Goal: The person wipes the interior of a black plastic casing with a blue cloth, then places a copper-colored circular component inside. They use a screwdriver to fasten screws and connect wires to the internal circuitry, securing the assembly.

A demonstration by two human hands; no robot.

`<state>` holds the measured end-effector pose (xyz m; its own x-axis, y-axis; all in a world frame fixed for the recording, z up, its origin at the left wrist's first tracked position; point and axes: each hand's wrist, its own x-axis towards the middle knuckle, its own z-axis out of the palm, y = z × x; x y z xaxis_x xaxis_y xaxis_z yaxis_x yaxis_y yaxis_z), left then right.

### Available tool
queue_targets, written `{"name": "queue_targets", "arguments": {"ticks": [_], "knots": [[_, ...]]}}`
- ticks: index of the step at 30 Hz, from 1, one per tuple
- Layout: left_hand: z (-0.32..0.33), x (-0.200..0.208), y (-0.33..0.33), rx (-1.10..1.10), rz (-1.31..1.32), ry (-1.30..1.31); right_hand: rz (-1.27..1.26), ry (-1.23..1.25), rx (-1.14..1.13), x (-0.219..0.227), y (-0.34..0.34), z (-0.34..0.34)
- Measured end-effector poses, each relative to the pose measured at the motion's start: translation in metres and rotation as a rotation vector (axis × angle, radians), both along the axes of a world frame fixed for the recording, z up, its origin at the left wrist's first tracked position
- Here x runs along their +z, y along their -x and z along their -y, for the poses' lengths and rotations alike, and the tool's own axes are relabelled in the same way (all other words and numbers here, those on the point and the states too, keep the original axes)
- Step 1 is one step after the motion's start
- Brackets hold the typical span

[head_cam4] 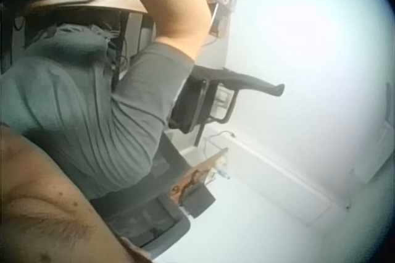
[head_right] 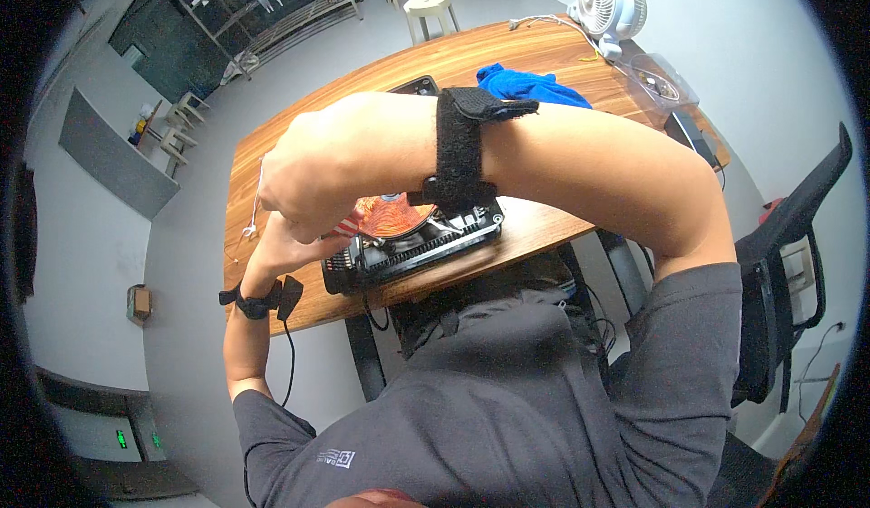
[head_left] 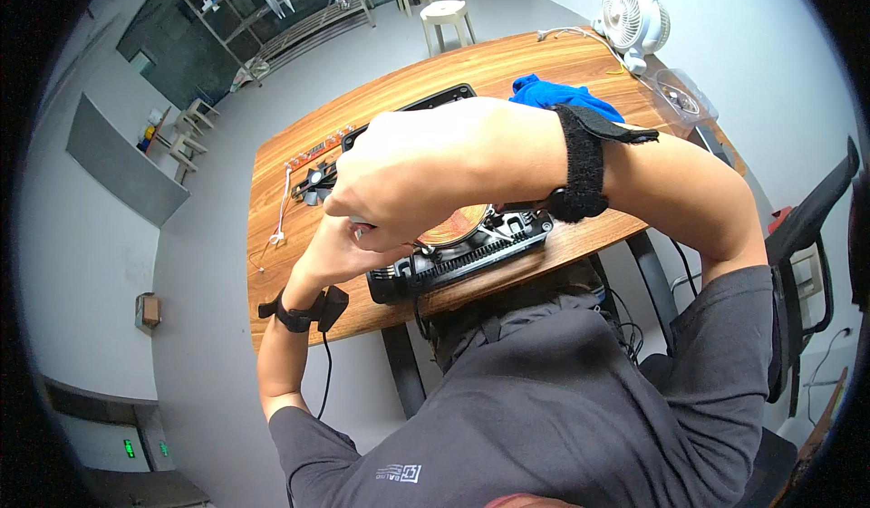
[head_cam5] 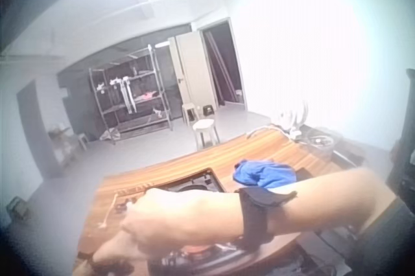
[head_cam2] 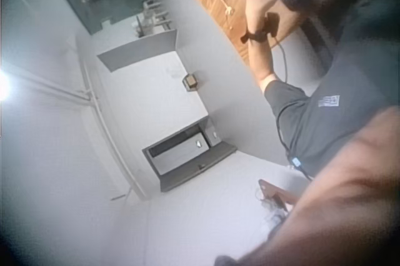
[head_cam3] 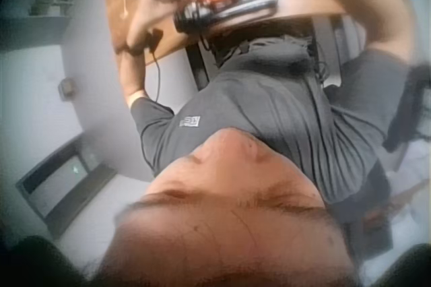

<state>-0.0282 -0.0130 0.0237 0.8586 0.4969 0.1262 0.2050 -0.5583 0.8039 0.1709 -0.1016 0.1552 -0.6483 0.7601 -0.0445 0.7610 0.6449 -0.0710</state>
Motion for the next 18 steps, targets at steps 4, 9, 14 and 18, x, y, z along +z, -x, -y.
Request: {"name": "queue_targets", "arguments": {"ticks": [4, 9, 14, 18], "knots": [[0.004, 0.003, -0.001, -0.012, 0.061, -0.058, 0.088, -0.025, -0.009, 0.01, -0.004, 0.01], [-0.01, -0.012, 0.007, -0.041, 0.088, -0.167, -0.072, -0.059, 0.072, -0.008, -0.005, 0.005], [-0.006, -0.006, 0.009, 0.001, 0.066, -0.039, -0.019, -0.053, 0.016, -0.005, -0.004, 0.005], [-0.007, -0.004, 0.006, -0.059, 0.042, -0.075, -0.026, -0.058, -0.013, -0.006, -0.004, 0.002]]}}
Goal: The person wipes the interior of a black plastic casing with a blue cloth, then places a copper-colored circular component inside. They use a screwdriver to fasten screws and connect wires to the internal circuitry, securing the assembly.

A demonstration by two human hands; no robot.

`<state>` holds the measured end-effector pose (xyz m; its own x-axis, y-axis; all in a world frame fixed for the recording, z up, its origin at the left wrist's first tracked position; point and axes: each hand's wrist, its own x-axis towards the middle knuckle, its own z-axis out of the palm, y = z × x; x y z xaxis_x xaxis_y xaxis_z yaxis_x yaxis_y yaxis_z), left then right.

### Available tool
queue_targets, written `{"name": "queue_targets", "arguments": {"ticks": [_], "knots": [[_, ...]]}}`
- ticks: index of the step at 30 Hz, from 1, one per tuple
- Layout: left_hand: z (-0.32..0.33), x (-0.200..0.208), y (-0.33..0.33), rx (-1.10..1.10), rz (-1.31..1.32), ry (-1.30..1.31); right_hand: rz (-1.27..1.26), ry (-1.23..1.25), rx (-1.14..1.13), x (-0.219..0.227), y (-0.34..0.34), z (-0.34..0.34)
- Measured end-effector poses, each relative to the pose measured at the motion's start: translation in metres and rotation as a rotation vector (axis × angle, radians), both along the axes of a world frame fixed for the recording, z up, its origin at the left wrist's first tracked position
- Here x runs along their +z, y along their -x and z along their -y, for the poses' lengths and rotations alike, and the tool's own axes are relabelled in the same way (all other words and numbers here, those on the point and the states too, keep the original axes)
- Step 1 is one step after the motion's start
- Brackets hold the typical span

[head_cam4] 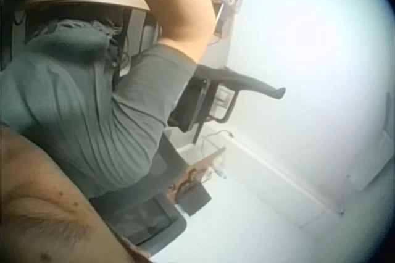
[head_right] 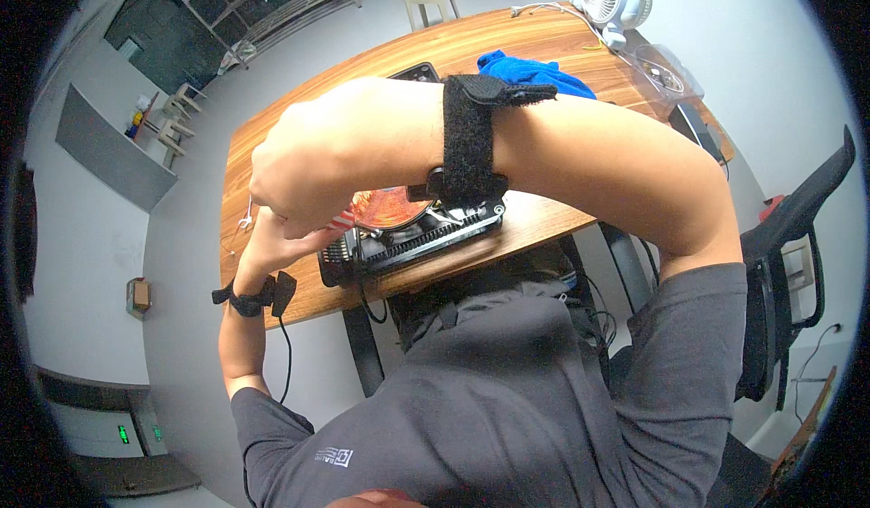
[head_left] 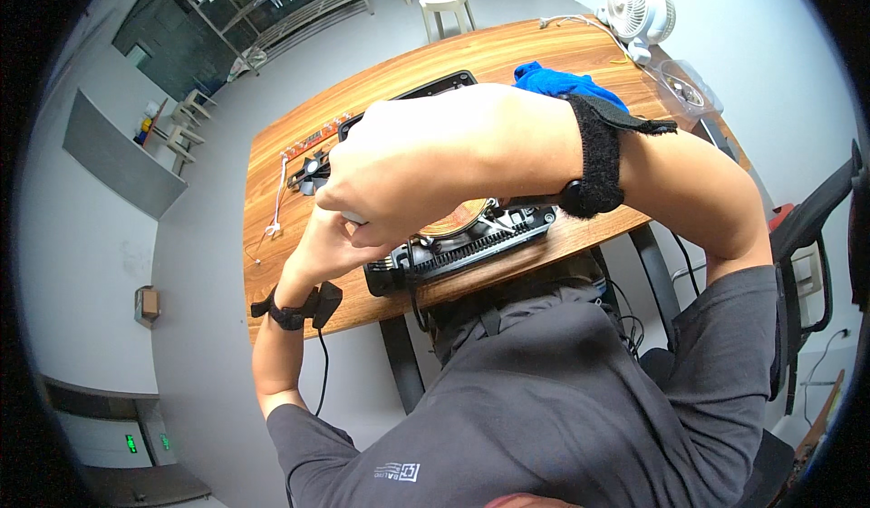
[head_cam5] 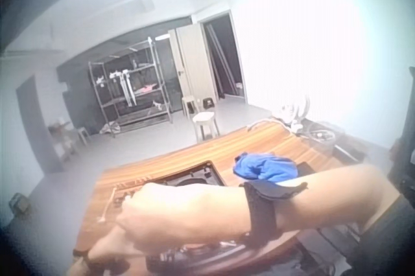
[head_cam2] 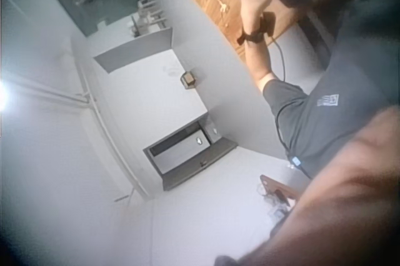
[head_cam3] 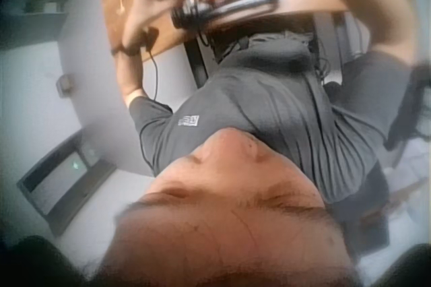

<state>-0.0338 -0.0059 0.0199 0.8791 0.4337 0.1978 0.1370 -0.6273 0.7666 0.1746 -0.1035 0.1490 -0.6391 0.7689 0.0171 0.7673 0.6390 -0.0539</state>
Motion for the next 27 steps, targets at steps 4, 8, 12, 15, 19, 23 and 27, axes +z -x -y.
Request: {"name": "queue_targets", "arguments": {"ticks": [4, 8, 12, 15, 19, 23, 27], "knots": [[0.005, 0.003, -0.005, 0.011, -0.027, 0.094, 0.032, 0.023, 0.02, -0.001, 0.005, -0.004], [0.008, 0.005, -0.006, 0.012, 0.008, 0.145, -0.002, 0.012, 0.044, 0.0, 0.001, -0.001], [0.011, 0.011, -0.009, 0.048, 0.04, -0.001, -0.008, -0.044, 0.032, -0.001, -0.001, 0.002], [-0.001, -0.001, -0.003, 0.037, 0.027, -0.011, -0.012, -0.028, 0.035, -0.001, -0.001, 0.004], [-0.007, -0.003, -0.004, 0.018, -0.085, 0.017, -0.045, 0.035, 0.004, 0.005, 0.001, 0.01], [-0.002, -0.006, 0.006, -0.019, -0.126, -0.009, 0.005, 0.069, 0.051, 0.008, 0.006, 0.004], [-0.004, -0.007, -0.003, -0.009, -0.061, -0.001, 0.072, 0.004, 0.049, 0.012, 0.0, 0.007]]}}
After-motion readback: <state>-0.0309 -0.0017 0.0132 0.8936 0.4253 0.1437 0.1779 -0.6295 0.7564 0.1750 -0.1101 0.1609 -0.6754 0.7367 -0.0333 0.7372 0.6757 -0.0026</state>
